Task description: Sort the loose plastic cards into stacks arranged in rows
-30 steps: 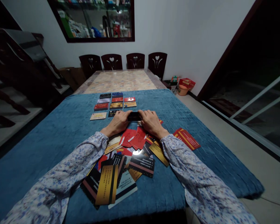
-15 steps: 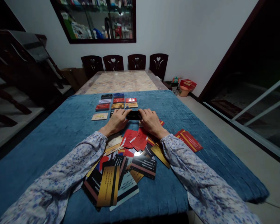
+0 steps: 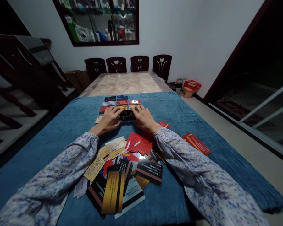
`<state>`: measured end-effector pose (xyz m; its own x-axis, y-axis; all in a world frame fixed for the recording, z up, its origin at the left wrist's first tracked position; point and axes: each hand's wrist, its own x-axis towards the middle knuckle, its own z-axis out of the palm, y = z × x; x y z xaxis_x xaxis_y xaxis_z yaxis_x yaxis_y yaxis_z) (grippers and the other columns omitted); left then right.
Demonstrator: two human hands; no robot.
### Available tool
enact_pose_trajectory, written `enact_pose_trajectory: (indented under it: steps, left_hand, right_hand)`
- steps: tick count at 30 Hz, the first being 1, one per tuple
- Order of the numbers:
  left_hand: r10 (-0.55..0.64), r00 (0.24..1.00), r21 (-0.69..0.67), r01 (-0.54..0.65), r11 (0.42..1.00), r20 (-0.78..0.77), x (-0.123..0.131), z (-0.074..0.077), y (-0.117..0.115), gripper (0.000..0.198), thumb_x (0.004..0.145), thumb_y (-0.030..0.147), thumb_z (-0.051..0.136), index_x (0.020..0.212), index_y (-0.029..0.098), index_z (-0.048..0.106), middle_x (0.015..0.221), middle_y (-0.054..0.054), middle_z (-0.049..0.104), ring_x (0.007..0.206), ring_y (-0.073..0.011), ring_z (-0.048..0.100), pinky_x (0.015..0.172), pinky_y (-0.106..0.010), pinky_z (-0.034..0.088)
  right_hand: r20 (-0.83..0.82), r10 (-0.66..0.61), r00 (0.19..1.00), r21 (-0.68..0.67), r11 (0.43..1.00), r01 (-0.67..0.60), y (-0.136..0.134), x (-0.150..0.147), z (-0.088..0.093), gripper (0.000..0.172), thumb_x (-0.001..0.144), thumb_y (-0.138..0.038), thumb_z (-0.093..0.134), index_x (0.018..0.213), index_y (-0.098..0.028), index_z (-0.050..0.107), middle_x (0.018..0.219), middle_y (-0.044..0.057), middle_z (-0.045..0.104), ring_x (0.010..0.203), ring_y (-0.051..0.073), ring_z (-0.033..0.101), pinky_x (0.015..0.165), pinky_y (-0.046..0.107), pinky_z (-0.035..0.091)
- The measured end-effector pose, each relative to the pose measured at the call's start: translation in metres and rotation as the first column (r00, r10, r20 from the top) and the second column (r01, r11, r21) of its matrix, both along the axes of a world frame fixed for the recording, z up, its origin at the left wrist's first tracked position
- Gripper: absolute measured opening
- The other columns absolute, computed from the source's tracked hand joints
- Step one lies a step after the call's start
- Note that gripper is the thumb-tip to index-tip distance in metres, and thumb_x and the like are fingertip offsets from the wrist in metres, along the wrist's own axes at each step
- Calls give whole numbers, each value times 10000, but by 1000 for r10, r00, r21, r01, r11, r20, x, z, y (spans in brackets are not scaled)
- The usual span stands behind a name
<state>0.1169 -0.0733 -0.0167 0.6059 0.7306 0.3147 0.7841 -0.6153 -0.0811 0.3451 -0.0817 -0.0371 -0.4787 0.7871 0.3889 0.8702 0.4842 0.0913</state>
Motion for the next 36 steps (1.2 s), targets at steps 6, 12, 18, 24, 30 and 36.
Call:
enact_pose_trajectory:
  steps: [6, 12, 18, 24, 30, 36]
  left_hand:
    - [56, 998, -48, -57, 997, -26, -13, 3, 7, 568, 864, 224, 629, 1420, 161, 530, 1442, -174, 558, 1321, -364, 462, 1062, -547, 421]
    - [103, 993, -107, -109, 988, -58, -22, 1, 18, 516, 862, 229, 632, 1371, 169, 579, 1422, -159, 580, 1337, -369, 442, 1079, -572, 415]
    - [138, 988, -204, -150, 967, -70, -28, -5, 27, 477, 864, 229, 633, 1339, 201, 610, 1420, -151, 577, 1356, -375, 428, 1063, -574, 425]
    - [142, 988, -239, -154, 959, -66, -32, -13, 36, 440, 882, 243, 612, 1320, 200, 622, 1412, -156, 583, 1352, -371, 427, 1064, -582, 417]
    - [101, 994, -243, -107, 964, -37, -37, -18, 43, 402, 871, 241, 595, 1264, 194, 663, 1356, -171, 623, 1337, -389, 434, 1050, -639, 406]
    - [86, 996, -249, -84, 965, -2, -41, -25, 50, 371, 855, 253, 602, 1209, 203, 699, 1309, -169, 651, 1317, -381, 441, 1041, -636, 412]
  right_hand:
    - [-19, 56, 998, -121, 991, -58, 17, -16, 5, 500, 875, -240, 703, 1337, -111, 563, 1327, 194, 564, 1204, 311, 495, 942, 399, 467]
    - [-56, 55, 997, -251, 966, -68, 34, -31, 3, 439, 866, -217, 710, 1278, -122, 593, 1325, 180, 562, 1221, 287, 539, 986, 384, 476]
    - [-67, 118, 991, -317, 939, -133, 50, -39, 1, 427, 871, -205, 688, 1277, -104, 602, 1301, 194, 586, 1188, 281, 588, 1000, 381, 471]
    - [-64, 109, 992, -357, 926, -125, 59, -41, -2, 422, 856, -203, 712, 1254, -90, 630, 1315, 217, 602, 1194, 297, 611, 1002, 382, 478]
    - [-11, 109, 994, -358, 928, -106, 60, -44, 1, 361, 856, -191, 714, 1192, -70, 668, 1292, 225, 632, 1168, 293, 636, 987, 351, 488]
    - [29, 89, 996, -374, 925, -72, 60, -47, 3, 281, 866, -191, 706, 1130, -94, 704, 1235, 205, 682, 1113, 281, 670, 940, 307, 495]
